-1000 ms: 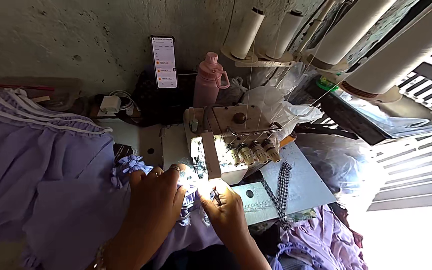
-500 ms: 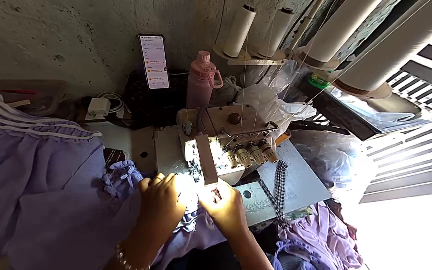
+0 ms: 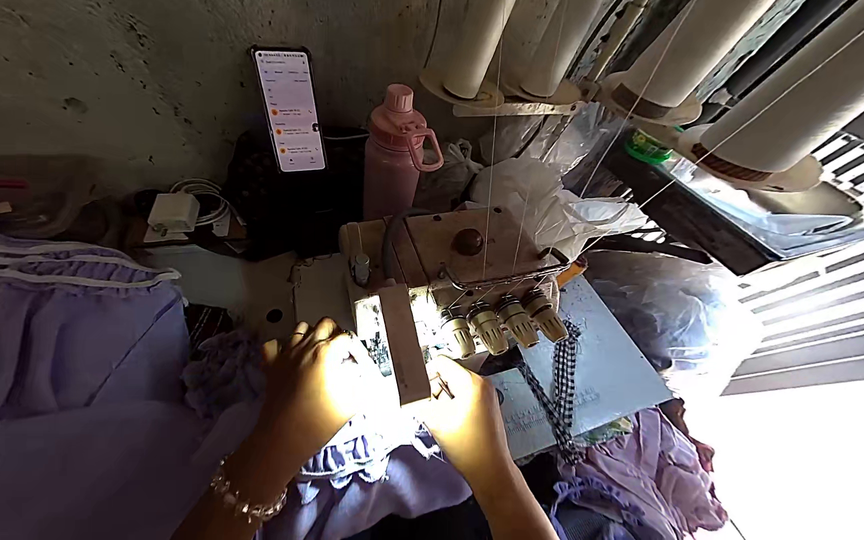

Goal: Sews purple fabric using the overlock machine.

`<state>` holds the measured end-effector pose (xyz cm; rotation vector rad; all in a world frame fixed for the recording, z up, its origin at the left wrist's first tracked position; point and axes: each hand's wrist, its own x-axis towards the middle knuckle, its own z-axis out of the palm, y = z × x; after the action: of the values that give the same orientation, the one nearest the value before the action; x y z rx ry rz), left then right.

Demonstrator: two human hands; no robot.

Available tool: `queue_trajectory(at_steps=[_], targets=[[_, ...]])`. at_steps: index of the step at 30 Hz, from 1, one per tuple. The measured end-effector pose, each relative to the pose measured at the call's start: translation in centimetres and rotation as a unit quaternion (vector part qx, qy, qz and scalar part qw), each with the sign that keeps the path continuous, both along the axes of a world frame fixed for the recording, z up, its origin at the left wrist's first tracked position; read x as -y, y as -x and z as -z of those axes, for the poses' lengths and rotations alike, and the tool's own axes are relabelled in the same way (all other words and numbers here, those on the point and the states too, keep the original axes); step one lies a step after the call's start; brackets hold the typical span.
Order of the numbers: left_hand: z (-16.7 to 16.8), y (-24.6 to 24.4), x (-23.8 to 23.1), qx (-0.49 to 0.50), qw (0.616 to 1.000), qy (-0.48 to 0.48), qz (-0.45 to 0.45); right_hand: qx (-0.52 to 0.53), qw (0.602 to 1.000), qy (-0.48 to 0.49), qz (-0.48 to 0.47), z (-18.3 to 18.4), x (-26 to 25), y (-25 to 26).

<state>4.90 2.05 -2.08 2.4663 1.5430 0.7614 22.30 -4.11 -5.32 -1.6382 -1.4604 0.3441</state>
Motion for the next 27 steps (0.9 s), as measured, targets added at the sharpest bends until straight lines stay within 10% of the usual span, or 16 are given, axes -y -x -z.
queue_trajectory(at_steps=[27], targets=[[-0.7, 0.8, -1.7, -0.025, 0.998, 0.061, 0.01, 0.107, 0.994, 0.001, 0.02, -1.1, -0.6, 0.0]])
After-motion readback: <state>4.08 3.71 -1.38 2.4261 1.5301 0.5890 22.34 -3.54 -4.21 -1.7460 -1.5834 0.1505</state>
